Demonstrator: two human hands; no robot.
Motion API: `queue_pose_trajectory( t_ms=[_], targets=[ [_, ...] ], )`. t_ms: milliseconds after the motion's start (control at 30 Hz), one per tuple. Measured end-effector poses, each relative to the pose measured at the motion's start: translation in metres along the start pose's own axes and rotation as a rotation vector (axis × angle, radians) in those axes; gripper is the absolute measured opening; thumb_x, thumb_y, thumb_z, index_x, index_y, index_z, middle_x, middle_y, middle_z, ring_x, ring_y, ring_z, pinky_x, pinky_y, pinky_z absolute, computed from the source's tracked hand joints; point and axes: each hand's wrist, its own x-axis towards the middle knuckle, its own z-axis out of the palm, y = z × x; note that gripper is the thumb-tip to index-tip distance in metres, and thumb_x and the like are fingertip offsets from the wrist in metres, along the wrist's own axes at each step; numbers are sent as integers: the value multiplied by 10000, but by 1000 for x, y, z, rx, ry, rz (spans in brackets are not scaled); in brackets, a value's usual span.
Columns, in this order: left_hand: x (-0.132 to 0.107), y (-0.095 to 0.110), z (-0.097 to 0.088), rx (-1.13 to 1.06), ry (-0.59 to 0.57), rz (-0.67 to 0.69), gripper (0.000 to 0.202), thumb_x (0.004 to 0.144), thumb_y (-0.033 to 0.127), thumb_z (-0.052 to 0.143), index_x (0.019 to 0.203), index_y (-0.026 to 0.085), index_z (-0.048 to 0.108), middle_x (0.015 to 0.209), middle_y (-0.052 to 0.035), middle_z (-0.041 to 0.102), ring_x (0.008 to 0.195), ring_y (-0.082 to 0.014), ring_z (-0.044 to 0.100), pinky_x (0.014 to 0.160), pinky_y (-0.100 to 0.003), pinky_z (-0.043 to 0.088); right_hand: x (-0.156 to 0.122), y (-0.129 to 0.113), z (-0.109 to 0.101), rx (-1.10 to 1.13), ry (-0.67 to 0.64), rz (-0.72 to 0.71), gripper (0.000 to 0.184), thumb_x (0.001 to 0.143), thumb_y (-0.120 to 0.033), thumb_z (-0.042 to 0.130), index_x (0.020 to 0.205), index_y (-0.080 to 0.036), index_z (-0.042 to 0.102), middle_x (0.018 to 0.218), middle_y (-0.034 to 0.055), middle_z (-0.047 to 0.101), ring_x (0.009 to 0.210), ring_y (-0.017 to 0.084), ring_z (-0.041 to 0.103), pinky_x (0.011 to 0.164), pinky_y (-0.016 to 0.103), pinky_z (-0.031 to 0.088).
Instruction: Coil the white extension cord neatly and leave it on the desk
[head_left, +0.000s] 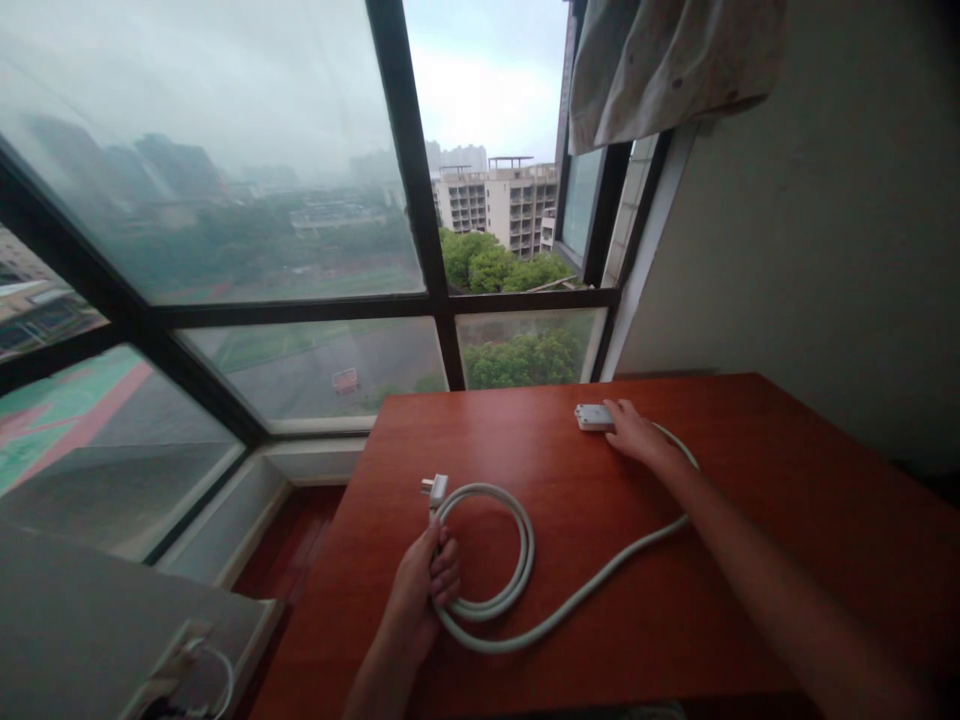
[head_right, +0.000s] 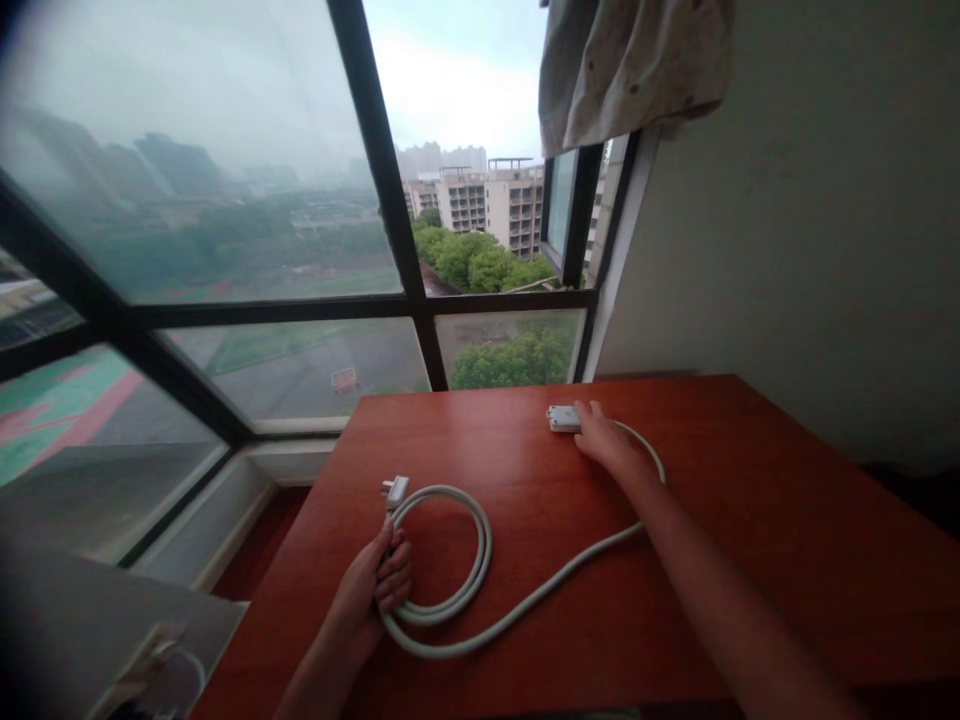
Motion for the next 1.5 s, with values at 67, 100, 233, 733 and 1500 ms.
queue_pose_trajectory(
  t_ms=[67,100,233,733,1500],
  targets=[
    [-1,0,0,-11,-5,3,380,836,472,628,721,184,408,476,123,253,328,-11,167,315,-117,157,-14,10,0,8,77,0,556,849,-244,537,1374,-143,385,1336,174,429,1061,256,574,852,314,427],
    [-2,0,0,-14,-7,3,375,840,470,623,725,183,411,478,123,252,329,-10,169,317,-116,162,-23,18,0,6,132,11,519,855,-254,531,1349,-139,417,1312,169,452,1055,255,575,848,314,432],
    [-2,-1,-1,-23,-13,-2,378,837,487,622,739,183,421,477,125,246,328,-11,168,315,-116,163,-68,56,8,-61,328,217,468,882,-325,486,1294,-105,470,1227,199,519,1049,305,575,829,373,450],
    [-1,8,11,156,-154,-3,451,768,552,662,709,188,402,477,116,298,343,-14,154,307,-124,175,-67,39,-22,1395,374,43,407,675,-310,682,1052,-185,593,865,35,662,780,189,656,743,352,544],
    [13,15,53,91,-227,144,422,752,562,655,780,189,461,496,95,379,364,-55,324,368,-176,297,-87,-52,-154,1155,314,-305,297,811,-440,631,1011,-225,678,798,39,718,716,180,684,647,296,560]
  ],
)
